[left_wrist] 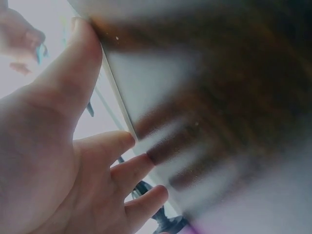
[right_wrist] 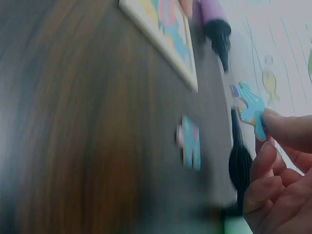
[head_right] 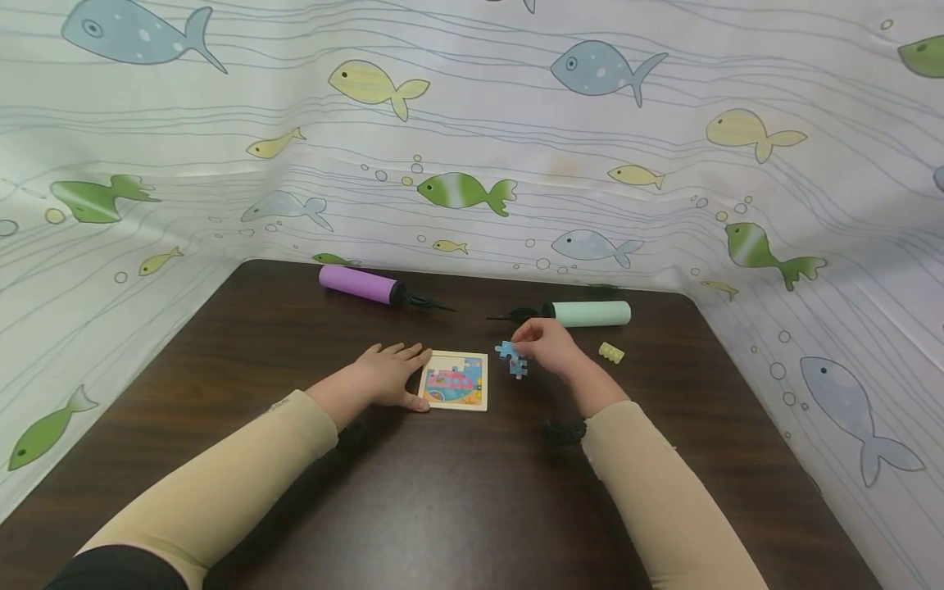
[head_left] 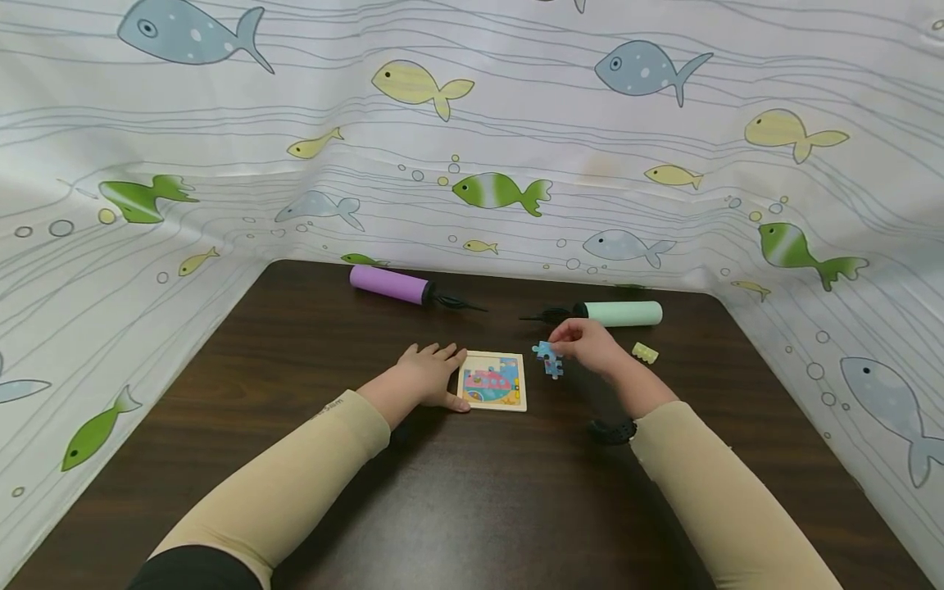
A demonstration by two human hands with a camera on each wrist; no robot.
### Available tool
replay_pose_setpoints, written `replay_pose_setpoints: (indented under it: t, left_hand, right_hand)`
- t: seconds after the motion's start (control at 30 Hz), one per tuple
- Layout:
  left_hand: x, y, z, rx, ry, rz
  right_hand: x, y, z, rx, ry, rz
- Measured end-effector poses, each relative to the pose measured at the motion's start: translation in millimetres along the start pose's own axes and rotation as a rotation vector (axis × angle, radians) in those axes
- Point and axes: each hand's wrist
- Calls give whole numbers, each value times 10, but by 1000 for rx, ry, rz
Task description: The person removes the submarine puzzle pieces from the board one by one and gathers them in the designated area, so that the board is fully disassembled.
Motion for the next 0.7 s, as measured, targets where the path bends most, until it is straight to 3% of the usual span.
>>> replay_pose_setpoints:
  t: [0.23,0.4,0.7]
  left_hand:
    - [24,-24,-29,5,-3,0]
    - [30,-17,-31,7,-5,-2]
    - [38,-27,-14,-3,-7,-2]
  right_hand:
    - [-192,225,355,-12,-46,-10]
    - [-290,322,466,-36,-104,-32]
    - [-343,292,597,-139,-142,12]
Point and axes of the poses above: each hand's wrist, its own x-axis towards the middle knuckle, its own y-axis out of the back of the hand, z = x × y, and after that the axes turned 12 degrees about -x, right-handed
